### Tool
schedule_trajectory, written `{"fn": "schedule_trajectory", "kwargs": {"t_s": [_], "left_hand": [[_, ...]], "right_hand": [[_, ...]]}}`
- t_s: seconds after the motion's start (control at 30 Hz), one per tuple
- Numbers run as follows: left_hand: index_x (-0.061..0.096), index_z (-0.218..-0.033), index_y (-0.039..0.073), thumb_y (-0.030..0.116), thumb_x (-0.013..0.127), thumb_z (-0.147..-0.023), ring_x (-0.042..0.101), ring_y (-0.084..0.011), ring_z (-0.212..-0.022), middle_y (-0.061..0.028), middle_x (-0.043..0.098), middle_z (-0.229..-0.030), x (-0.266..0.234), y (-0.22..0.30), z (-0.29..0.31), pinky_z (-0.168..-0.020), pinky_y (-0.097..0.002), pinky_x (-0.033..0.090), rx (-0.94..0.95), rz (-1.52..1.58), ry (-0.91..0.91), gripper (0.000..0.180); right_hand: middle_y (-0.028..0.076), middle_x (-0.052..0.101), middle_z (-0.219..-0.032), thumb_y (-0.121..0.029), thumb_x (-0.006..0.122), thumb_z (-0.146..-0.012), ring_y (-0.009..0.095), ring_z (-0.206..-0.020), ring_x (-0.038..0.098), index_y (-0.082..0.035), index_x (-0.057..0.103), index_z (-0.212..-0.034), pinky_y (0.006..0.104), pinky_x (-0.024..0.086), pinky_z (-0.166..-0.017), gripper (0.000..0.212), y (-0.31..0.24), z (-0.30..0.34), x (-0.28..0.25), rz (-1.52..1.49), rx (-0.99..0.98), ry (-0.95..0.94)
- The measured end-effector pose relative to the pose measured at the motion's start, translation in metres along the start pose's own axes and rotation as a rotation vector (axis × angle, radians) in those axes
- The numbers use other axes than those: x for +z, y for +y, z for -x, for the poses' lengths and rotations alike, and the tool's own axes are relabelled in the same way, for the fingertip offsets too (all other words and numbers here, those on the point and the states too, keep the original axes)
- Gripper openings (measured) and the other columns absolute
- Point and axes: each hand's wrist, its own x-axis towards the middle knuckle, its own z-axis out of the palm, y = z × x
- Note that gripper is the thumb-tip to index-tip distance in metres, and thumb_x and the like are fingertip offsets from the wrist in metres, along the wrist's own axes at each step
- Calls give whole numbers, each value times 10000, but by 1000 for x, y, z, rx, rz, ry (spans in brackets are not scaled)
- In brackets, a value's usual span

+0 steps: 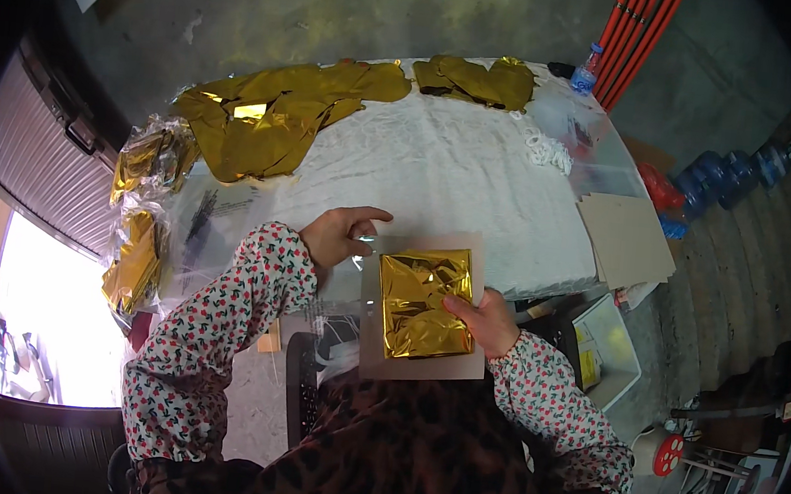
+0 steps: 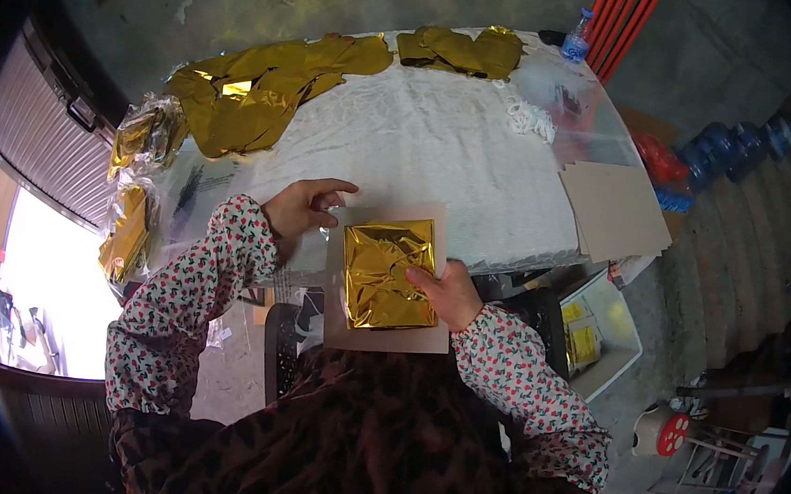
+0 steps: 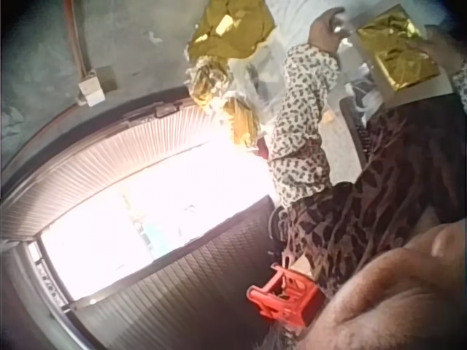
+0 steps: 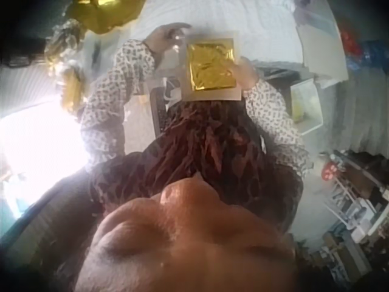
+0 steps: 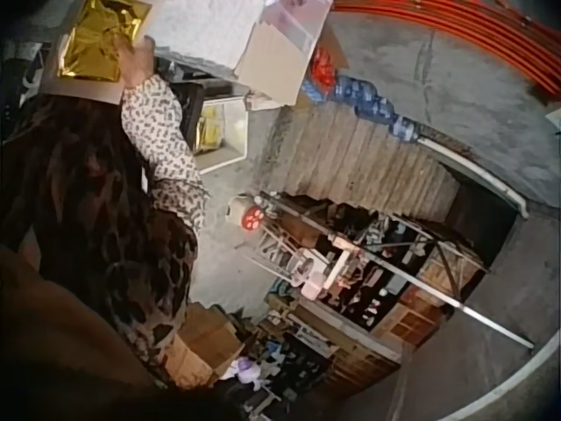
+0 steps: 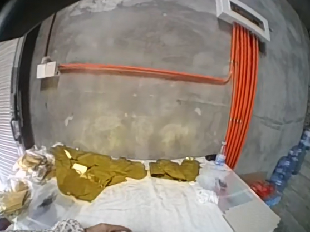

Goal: The person folds a gold foil balloon by hand, places it onto a cardboard backing, and slides both into a plastic sleeve. They then place a white plastic clip inside the sleeve and press the package flat.

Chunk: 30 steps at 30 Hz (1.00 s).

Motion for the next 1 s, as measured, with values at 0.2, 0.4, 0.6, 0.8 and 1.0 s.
{"fn": "schedule_trajectory", "kwargs": {"t_s": [0.2,0.4,0.6,0.8,1.0], "left_hand": [[569,-1252,66,-88,632,-807,502,-44,-783,24,582,-878,-4,-5,-7,-713,-191,427,-13,93,-27,475],[628,-1146,51,-46,642,-825,540,-76,-805,2,644,-983,-6,11,-6,-751,-234,457,-8,-58,-124,335],[636,-1049,11,-1,642,-820,629,-265,-868,-116,660,-988,-15,26,-9,-768,-346,502,327,-411,-195,229],[593,-915,-8,-8,618,-812,612,-299,-847,-127,599,-910,-12,30,-10,-738,-373,500,298,-554,-247,105],[589,-857,11,-25,630,-788,588,-255,-851,-97,546,-948,-8,40,-8,-771,-334,494,373,-511,-164,88]], "right_hand": [[41,665,-973,-79,581,-932,91,-856,593,46,614,-1108,269,496,-758,219,7,-2,-3,-6,-53,-18],[34,664,-987,-91,598,-926,97,-870,599,25,634,-1092,267,496,-778,205,0,1,-7,28,-38,-31],[30,665,-990,-80,593,-926,92,-865,599,33,627,-1106,264,497,-768,215,2,-3,-12,109,-11,-9],[35,666,-1014,-70,595,-923,98,-881,608,30,626,-1106,266,505,-785,211,-1,-4,-14,70,13,-37],[33,662,-1020,-94,605,-926,95,-903,605,20,617,-1121,264,502,-800,226,-4,-6,-27,133,38,-29]]}}
